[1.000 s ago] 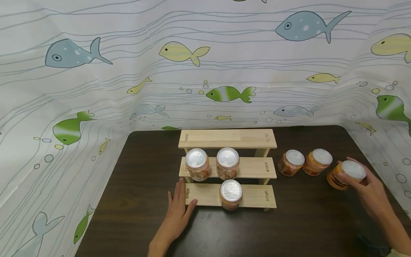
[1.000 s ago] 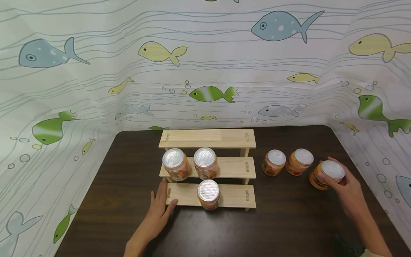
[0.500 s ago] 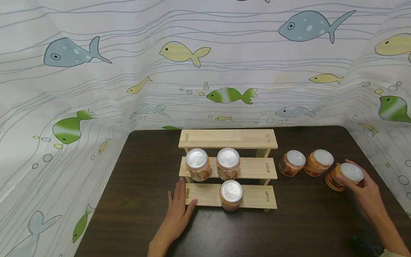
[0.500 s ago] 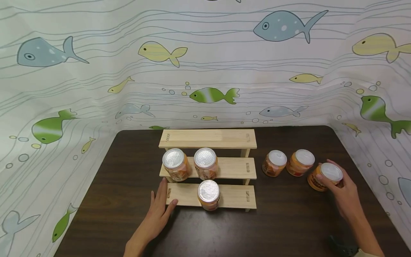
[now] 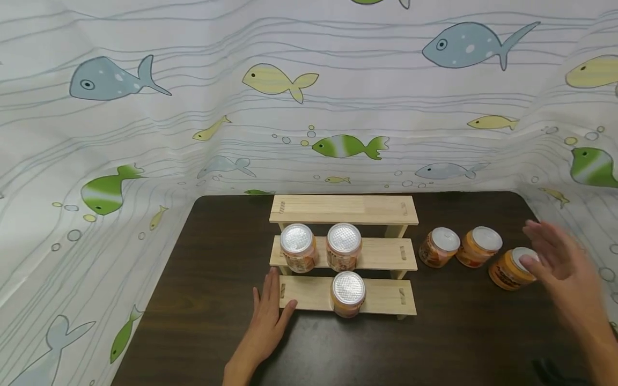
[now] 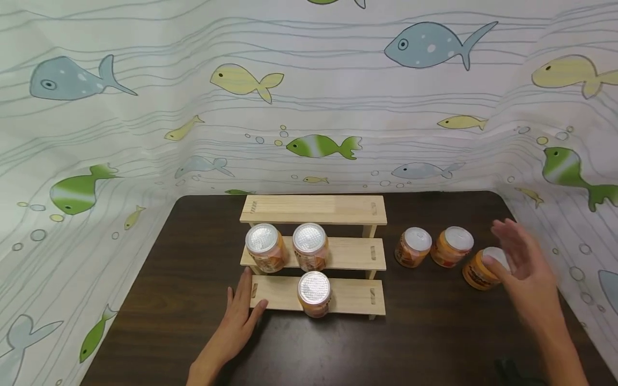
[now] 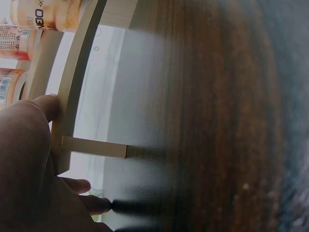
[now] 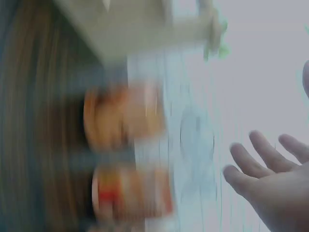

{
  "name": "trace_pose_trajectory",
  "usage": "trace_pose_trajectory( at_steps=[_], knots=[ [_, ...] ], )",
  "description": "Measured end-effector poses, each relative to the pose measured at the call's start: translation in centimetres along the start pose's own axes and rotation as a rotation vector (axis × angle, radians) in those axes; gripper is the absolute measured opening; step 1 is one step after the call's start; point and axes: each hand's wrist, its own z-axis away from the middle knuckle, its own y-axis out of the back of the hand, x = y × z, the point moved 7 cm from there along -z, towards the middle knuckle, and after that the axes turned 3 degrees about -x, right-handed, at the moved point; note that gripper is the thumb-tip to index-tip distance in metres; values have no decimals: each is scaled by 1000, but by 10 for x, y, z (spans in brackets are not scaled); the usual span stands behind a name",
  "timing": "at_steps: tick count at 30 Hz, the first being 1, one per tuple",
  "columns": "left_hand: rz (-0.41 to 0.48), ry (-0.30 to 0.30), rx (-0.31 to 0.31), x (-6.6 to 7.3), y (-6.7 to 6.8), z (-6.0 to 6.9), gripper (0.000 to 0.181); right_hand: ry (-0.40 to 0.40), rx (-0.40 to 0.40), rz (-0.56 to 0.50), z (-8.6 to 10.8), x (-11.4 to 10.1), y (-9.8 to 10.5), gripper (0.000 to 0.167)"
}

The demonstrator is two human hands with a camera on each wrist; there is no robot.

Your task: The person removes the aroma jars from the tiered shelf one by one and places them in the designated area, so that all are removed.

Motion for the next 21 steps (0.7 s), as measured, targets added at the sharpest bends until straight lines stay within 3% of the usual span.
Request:
trace_pose_trajectory(
  at_steps=[2, 5, 8, 14, 21],
  knots=[
    [-3, 3, 1, -1, 0, 0, 82, 47, -159, -118, -2, -24, -27, 79],
    [-5, 7, -3, -1, 0, 0, 82, 54, -386, -231, 0, -50, -71, 75],
    [-6, 12, -6, -2, 0, 0, 82, 79, -512, -282, -1, -68, -108, 71],
    [-4, 16, -9, -2, 0, 1, 82, 80, -660, -272, -11, -76, -170, 68],
    [-9, 11, -6, -1, 1, 0, 83, 22, -728, -264, -28, -70, -213, 67]
  ],
)
